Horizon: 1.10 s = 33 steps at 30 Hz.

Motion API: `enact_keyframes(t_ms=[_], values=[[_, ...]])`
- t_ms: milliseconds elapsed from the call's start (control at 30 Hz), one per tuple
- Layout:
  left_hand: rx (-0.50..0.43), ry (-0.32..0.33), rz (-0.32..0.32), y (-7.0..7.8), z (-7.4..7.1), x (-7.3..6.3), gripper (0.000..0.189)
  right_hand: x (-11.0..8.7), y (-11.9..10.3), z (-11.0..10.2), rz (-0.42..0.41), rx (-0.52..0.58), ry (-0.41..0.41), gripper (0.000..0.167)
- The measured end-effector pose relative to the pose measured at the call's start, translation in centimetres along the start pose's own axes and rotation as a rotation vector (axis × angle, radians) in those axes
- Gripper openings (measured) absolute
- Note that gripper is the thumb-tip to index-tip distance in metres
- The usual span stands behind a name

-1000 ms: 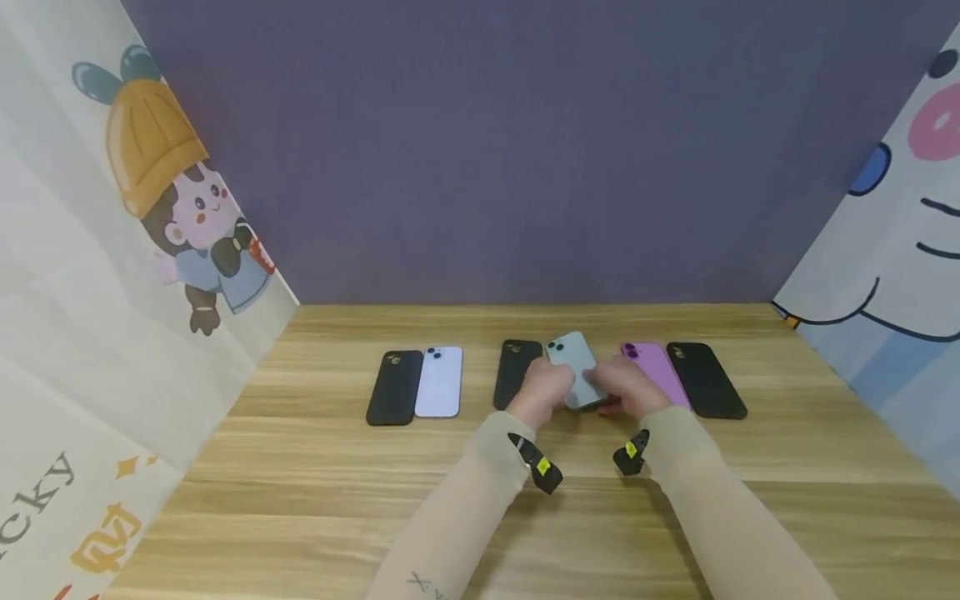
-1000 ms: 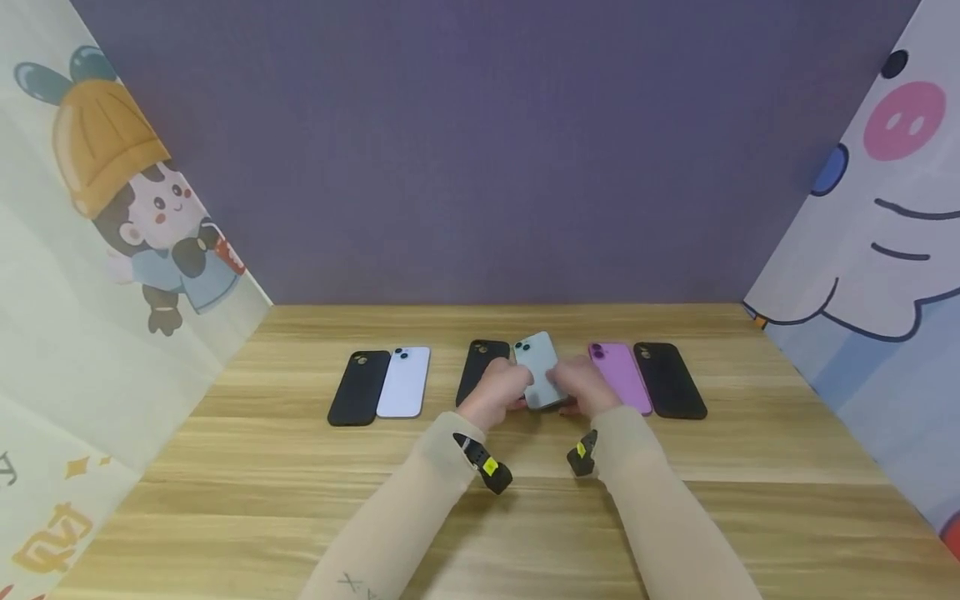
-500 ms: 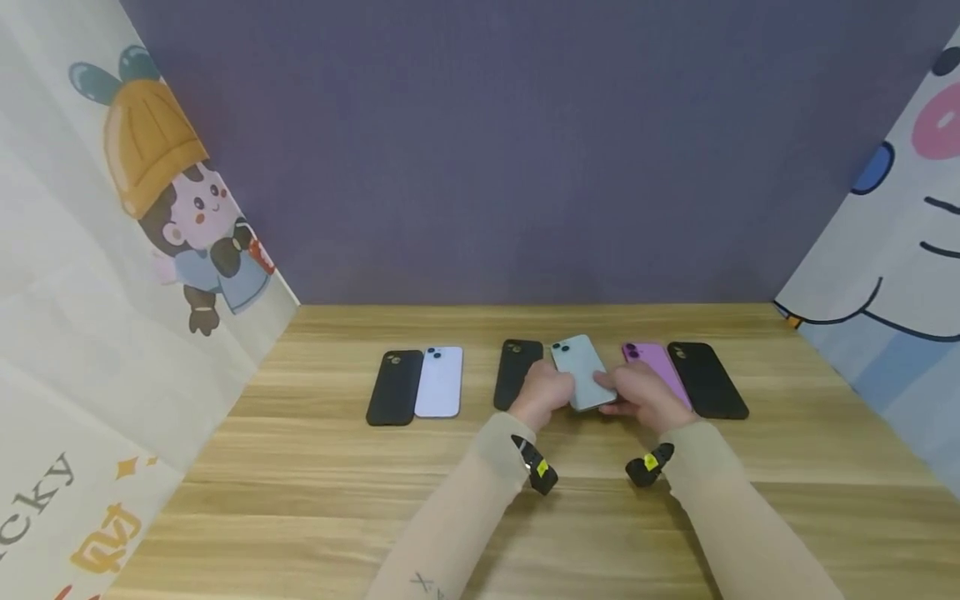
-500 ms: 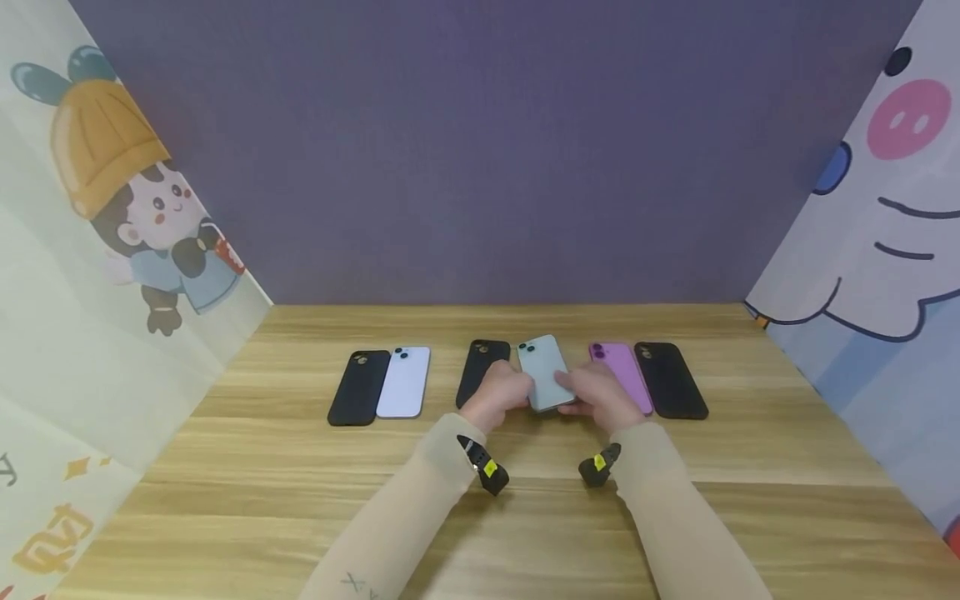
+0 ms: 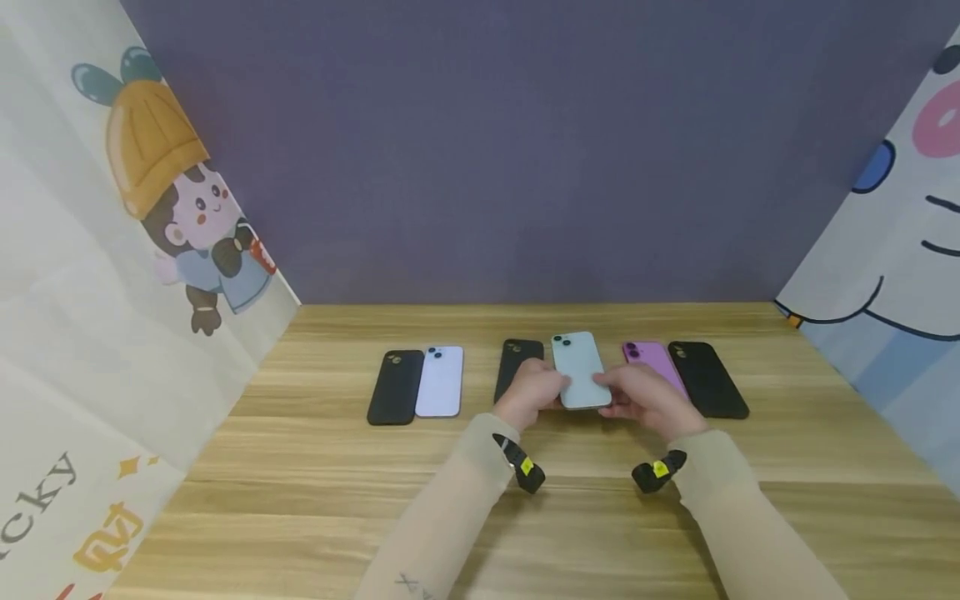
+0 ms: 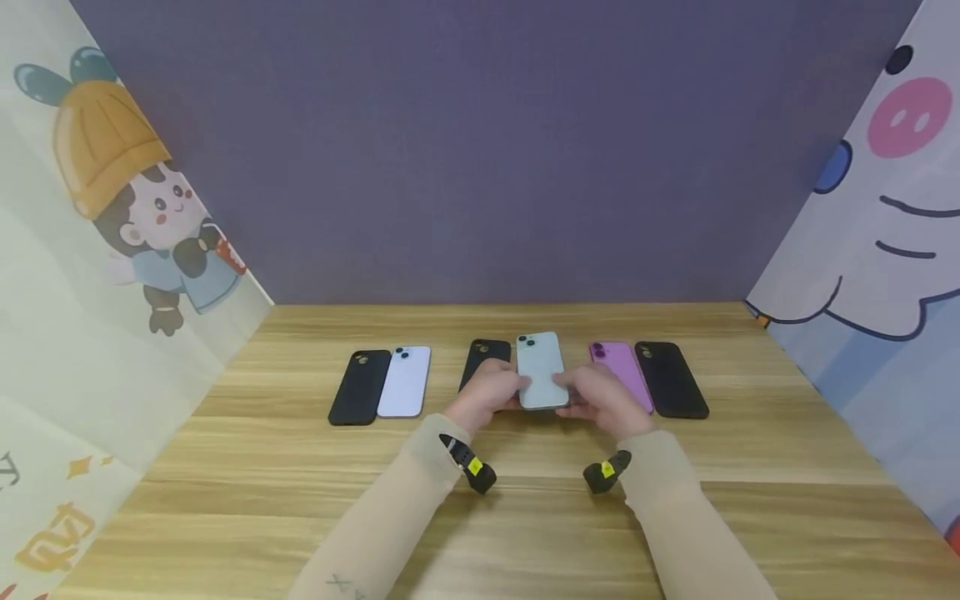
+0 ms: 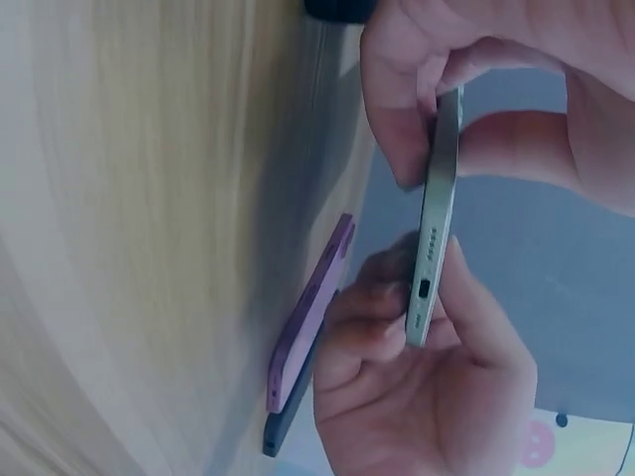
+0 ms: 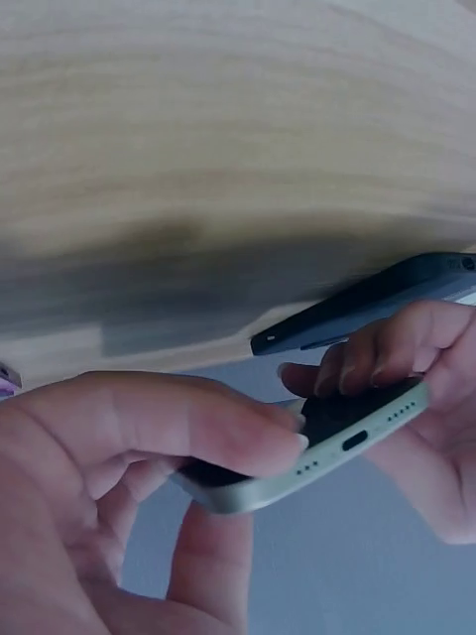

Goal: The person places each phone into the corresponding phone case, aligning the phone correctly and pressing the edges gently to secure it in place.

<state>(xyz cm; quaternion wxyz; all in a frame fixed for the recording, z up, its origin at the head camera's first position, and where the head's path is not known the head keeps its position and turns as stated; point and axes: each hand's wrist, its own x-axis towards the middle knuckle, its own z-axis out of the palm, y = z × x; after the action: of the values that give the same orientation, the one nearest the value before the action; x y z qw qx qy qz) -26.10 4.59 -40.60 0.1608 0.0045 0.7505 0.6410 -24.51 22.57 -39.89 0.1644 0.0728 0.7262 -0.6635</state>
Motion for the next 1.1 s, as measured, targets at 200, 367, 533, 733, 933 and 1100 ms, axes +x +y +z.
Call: enact_keyframes(t_ms=[200,367,533,733,933,1100], values=[[-0.092,-0.055,-0.004,-0.2,-0.7,-0.2,0.023,-0.7,-0.4,-0.1,-0.04,-0.036,-0.049,0.023],[-0.194,-0.103,0.014,-0.4,-1.9,-0.2,0.024,-0.7,-0.3,0.0,-0.092,-0.037,-0.111,0.028],[-0.223,-0.227,0.082,-0.3,-4.4,-0.1,0.027,-0.9,-0.7,0.5,-0.128,0.02,-0.158,0.035],[-0.342,-0.375,0.126,-0.6,-7.2,0.2,0.039,-1.2,-1.3,1.2,-0.165,0.065,-0.219,0.03],[-0.561,-0.52,0.2,-1.1,-8.5,-0.2,0.047,-1.5,-1.6,2.1,-0.202,0.058,-0.302,0.022],[-0.704,-0.649,0.278,-1.3,-9.9,-0.8,0.04,-1.8,-2.0,2.8,-0.236,0.048,-0.424,0.017]])
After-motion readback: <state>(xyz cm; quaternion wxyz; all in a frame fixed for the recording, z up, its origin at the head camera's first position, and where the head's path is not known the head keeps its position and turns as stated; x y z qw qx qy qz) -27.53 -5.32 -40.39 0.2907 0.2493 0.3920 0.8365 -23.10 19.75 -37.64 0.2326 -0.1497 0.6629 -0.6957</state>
